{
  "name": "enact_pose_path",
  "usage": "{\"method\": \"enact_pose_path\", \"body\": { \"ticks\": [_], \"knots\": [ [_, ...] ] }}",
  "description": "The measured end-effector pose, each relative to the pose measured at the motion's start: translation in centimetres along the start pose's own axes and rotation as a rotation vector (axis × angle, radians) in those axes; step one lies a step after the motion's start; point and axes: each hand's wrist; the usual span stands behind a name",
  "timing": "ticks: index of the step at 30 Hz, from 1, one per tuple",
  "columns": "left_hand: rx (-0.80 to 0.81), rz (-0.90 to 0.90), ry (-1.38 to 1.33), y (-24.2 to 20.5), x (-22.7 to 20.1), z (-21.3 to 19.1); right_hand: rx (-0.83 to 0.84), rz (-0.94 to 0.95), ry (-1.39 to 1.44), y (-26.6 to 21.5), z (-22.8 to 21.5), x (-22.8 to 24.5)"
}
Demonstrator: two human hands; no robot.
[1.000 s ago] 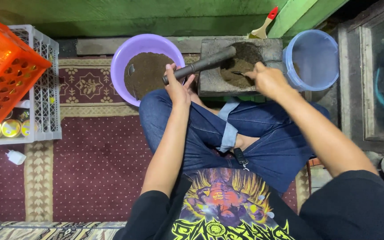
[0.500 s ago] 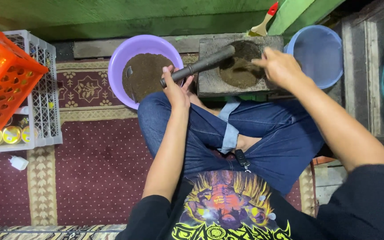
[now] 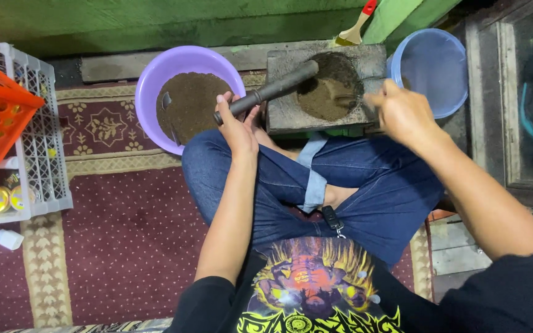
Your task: Pounding and grinding powder in a stone mortar using a pestle and a spoon.
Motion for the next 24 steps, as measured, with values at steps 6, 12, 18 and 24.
{"method": "enact_pose_path", "body": {
  "ticks": [6, 12, 18, 24],
  "knots": [
    [-0.001, 0.021, 0.025, 0.2, 0.2, -0.2, -0.094, -0.122, -0.153, 2.0, 2.1, 6.4],
    [0.000, 0.012, 0.043, -0.4, -0.3, 0.1, -0.004, -0.122, -0.023, 2.2, 0.3, 1.6],
    [0.022, 0.004, 0.048, 0.2, 0.1, -0.6, -0.033, -0.169, -0.213, 2.3, 3.1, 3.4],
    [-0.009, 0.002, 0.042, -0.2, -0.1, -0.2, 0.123, -0.084, 0.002, 1.0, -2.2, -0.1]
  ]
}}
Point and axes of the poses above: each hand's wrist, its own y-axis towards the middle knuckle, its own z-axis out of the palm, x = y × z, and after that the axes turned 5 degrees about -z, right-handed
